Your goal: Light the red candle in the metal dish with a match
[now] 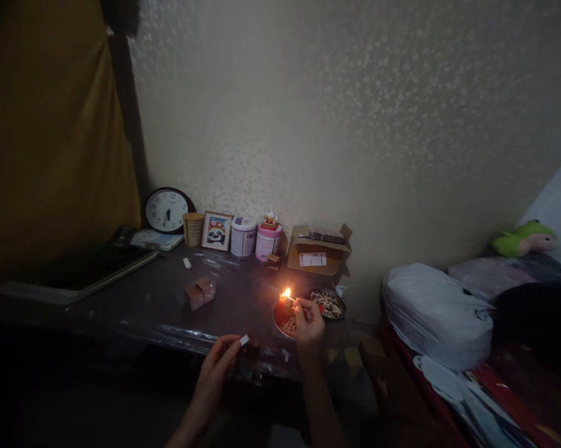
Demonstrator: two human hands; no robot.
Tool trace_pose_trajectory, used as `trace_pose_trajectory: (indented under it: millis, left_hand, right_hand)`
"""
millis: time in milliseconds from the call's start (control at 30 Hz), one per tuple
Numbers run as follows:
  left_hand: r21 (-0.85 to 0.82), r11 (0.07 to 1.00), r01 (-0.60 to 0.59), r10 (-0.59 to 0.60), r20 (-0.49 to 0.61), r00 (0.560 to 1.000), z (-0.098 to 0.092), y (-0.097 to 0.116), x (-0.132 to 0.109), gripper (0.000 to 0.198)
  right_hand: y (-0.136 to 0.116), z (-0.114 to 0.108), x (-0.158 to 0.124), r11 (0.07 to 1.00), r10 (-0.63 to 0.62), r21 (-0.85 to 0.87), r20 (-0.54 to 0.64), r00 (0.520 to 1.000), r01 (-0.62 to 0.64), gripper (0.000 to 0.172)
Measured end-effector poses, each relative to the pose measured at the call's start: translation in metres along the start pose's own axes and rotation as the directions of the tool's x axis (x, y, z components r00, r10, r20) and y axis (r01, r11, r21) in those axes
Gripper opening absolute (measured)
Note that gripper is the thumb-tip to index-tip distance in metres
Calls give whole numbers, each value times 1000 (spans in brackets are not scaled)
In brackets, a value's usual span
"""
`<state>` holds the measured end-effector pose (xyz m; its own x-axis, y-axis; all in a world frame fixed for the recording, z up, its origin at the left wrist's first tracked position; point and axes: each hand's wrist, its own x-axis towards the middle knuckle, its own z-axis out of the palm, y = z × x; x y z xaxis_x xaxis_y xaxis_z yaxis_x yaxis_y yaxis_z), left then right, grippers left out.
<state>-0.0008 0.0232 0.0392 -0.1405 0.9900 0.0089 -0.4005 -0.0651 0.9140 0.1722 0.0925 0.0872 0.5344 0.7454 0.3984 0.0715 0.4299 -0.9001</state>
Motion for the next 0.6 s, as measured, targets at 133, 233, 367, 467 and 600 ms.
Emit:
trace_pose_trajectory:
  millis: [133, 233, 367, 467, 600]
  left_hand:
    - [3, 1000, 21, -21, 8, 1000, -2, -1, -1, 33]
    - [14, 1000, 20, -20, -2, 1000, -4, -3, -1, 31]
    - [36, 999, 23, -22, -6, 1000, -4, -3, 0, 32]
    - [56, 998, 8, -7, -19, 1000, -1, -4, 0, 31]
    - [54, 998, -13, 15, -20, 1000, 1, -8, 1, 32]
  right_hand:
    - [-25, -18, 8, 999, 10, 43, -19, 1000, -9, 21]
    - [-58, -46, 24, 992, 27, 125, -24, 999, -24, 23]
    - [-85, -87, 48, 986, -28, 162, -11, 1000, 29, 25]
    - [-72, -109, 60, 994, -35, -100, 3, 999, 35, 30]
    - [-45, -129, 68, 967, -45, -253, -20, 999, 39, 17]
